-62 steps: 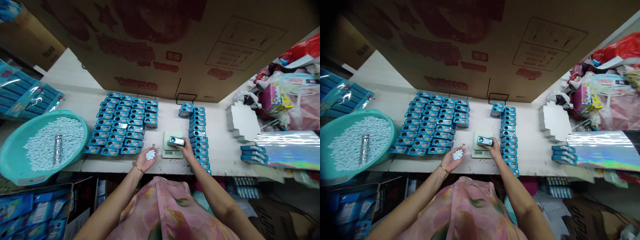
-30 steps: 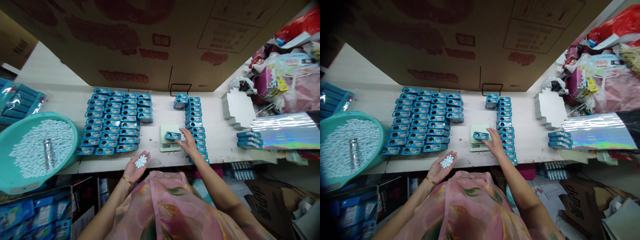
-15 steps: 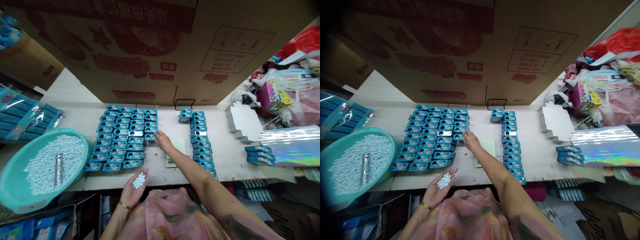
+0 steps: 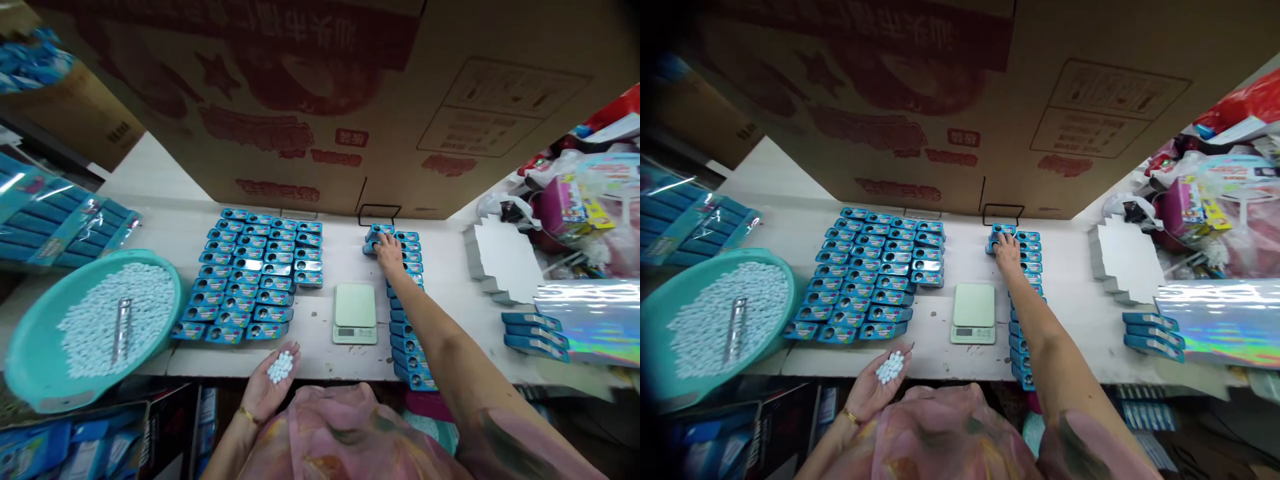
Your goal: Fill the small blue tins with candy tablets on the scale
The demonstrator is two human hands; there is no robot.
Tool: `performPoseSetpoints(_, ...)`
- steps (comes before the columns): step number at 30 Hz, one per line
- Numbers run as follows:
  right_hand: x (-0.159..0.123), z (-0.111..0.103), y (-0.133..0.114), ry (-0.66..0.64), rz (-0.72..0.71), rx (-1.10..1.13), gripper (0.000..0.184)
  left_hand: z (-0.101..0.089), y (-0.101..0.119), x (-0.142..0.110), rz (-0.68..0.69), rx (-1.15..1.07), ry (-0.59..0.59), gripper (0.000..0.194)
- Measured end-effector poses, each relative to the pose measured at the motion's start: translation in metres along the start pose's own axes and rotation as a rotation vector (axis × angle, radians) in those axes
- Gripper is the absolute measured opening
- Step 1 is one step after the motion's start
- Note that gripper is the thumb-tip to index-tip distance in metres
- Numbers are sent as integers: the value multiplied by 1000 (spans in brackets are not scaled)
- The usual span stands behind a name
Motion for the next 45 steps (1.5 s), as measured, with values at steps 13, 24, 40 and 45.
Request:
performPoseSetpoints(13, -135, -43, -104, -176, -334, -28, 20, 18, -20, -5, -93, 118, -89, 32)
performPoseSetpoints(24, -162, -48, -25, 27, -8, 230, 31, -4, -19, -9, -88, 71, -92, 30)
performPoseSetpoints(40, -148, -33, -50, -68, -61, 356, 48, -1, -20, -10, -90, 95, -102, 31)
performPoseSetpoints(45, -165, -60, -115, -49, -248, 458, 33, 19, -36, -5, -125, 137, -142, 26)
Point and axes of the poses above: each hand's wrist, its own x-axis towards the middle knuckle, its own z-axis out of the palm, y = z × x, the point moved 6 cm from there along x, towards the middle knuckle, and after that the axes turned 7 degrees about -x, right-handed, at the moved point
